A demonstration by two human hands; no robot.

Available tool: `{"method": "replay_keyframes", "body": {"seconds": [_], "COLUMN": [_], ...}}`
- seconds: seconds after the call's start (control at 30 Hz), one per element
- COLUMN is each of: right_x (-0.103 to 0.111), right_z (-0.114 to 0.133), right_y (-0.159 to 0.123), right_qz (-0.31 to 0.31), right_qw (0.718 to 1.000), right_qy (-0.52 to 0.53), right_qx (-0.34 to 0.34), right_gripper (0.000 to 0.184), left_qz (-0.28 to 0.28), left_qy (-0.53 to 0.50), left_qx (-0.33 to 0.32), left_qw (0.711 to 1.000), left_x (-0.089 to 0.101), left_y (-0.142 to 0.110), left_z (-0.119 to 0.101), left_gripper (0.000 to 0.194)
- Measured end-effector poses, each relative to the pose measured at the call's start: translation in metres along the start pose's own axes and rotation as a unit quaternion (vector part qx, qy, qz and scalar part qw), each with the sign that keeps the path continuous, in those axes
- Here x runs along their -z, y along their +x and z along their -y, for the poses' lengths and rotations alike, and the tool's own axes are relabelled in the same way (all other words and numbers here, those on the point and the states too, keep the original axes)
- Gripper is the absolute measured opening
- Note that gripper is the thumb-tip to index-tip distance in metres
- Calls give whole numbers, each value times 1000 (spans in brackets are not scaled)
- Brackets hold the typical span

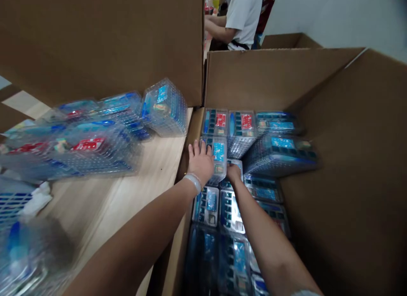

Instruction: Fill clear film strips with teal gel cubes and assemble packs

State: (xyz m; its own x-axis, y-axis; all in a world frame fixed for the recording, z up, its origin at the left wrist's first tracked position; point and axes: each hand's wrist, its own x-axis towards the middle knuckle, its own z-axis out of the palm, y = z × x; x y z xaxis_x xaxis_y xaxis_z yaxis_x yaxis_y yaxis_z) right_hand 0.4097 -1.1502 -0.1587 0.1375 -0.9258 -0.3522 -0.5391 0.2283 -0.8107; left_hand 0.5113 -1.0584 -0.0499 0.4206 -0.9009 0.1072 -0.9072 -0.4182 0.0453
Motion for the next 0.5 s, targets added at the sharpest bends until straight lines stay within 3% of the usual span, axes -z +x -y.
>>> {"method": "replay_keyframes", "body": {"seconds": [0.1, 0.23, 0.4, 0.5], "right_x": [6, 1, -5, 0], "right_z": [19, 42, 57, 61], "right_y": [-24, -55, -61, -58], "right_qz": [-39, -62, 0, 46], "right_qw": [999, 989, 990, 987], "right_qy": [12, 46, 106, 122], "right_qx": [23, 123, 91, 89], "right_gripper": [49, 55, 48, 39], "left_qz": [2, -7, 80, 73], "left_qy": [-30, -69, -71, -87], "left_qx": [-4, -17, -103, -106], "left_qw": [1000, 997, 989, 988], "left_x": [3, 14, 17, 14], "left_y": [-1, -18, -45, -44], "left_z": [2, 4, 5, 8], "left_gripper": [45, 46, 43, 39]}}
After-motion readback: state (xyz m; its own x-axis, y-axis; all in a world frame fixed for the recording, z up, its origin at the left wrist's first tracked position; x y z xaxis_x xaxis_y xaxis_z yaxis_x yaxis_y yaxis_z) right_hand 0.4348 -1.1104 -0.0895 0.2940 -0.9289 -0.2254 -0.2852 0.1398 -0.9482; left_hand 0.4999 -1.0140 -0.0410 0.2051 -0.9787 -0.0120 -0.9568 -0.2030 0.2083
